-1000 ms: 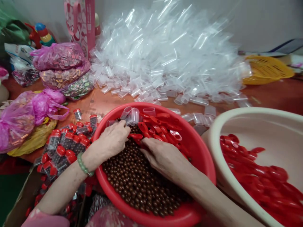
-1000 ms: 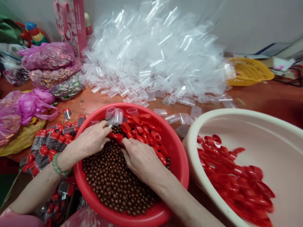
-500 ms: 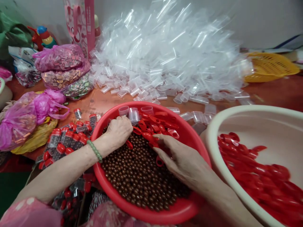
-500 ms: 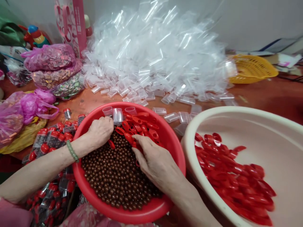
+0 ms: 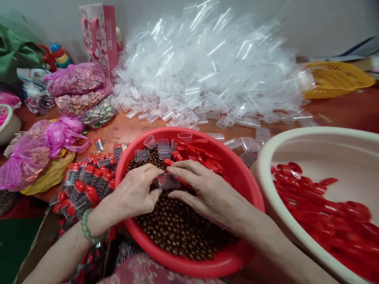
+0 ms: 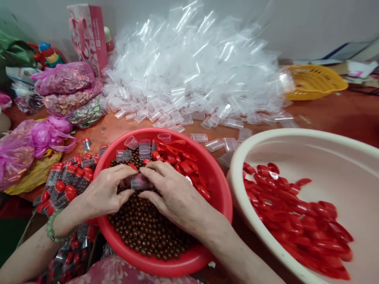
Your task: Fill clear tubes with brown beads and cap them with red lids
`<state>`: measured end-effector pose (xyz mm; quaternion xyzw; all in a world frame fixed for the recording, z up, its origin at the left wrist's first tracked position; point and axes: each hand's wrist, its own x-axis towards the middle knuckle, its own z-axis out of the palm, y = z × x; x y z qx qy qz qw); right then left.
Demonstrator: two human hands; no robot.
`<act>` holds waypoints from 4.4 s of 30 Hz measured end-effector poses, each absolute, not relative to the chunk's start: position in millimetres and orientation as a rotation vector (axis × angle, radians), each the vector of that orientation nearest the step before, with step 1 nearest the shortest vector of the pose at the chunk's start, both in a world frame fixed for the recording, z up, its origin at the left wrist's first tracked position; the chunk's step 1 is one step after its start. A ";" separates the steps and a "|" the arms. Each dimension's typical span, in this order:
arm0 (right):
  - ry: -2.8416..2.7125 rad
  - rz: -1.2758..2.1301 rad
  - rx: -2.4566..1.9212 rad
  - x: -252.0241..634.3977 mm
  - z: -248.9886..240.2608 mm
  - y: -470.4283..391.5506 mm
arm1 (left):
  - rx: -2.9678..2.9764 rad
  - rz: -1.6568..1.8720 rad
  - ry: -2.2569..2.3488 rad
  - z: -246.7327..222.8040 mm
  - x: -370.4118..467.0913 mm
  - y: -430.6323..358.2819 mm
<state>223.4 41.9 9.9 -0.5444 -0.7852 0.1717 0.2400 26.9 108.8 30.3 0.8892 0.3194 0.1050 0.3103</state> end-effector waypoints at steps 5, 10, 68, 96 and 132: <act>-2.257 0.938 -1.491 210.1 15.1 42.5 | 2.214 0.238 0.784 24.4 14.9 87.0; -2.558 0.828 -1.694 208.3 10.5 30.0 | 2.224 0.081 0.799 8.3 7.2 74.5; -1.984 0.808 -2.115 163.0 -14.3 115.7 | 1.432 0.561 0.999 7.4 3.3 66.1; -1.599 0.853 -1.481 202.4 -6.4 13.9 | 0.917 0.741 1.038 7.4 38.7 66.0; -0.926 1.190 -1.513 222.8 4.3 8.2 | 1.319 0.394 0.889 11.6 20.0 76.6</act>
